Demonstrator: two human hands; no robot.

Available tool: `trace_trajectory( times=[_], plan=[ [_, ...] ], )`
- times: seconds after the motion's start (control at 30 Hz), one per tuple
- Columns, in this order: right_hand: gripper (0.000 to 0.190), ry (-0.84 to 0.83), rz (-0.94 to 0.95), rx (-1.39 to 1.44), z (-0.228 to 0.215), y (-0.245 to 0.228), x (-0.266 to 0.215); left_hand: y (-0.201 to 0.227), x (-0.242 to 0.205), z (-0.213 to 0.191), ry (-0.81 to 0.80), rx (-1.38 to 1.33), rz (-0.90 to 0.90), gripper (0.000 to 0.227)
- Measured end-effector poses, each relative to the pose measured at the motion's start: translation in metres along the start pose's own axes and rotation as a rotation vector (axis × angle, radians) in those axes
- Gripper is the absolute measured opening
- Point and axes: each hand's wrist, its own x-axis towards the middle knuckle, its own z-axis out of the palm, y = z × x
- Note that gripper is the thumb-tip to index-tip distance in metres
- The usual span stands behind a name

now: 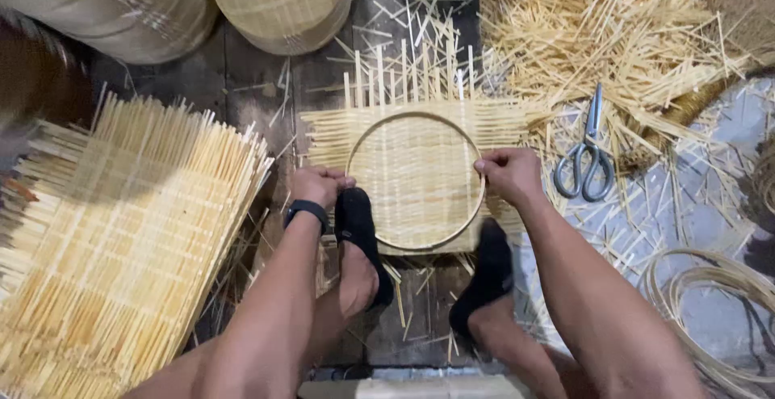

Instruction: The person is weaving and trimming bamboo strips to create components for a circular bamboo basket or steamer.

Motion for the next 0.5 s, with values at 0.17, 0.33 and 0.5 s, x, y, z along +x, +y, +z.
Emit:
trace_trajectory(
  times=[0.17, 0.33, 0.5],
  plan=[
    [0.020, -0.086, -0.025, 0.092, -0.004, 0.030, 0.020, 0.020, 0.000, -0.009, -0.112, -0.122, -0.174, 0.021],
    [0.023, -0.212, 0.006, 0.245, -0.008, 0.020, 0.015, 0.037, 0.001, -0.017, -0.178, -0.096, -0.159, 0.025],
    [0.106, -0.224, -0.537, -0.412, 0.007, -0.120, -0.060, 0.104, 0.008, 0.015, 0.106, 0.573, 0.663, 0.035]
  ],
)
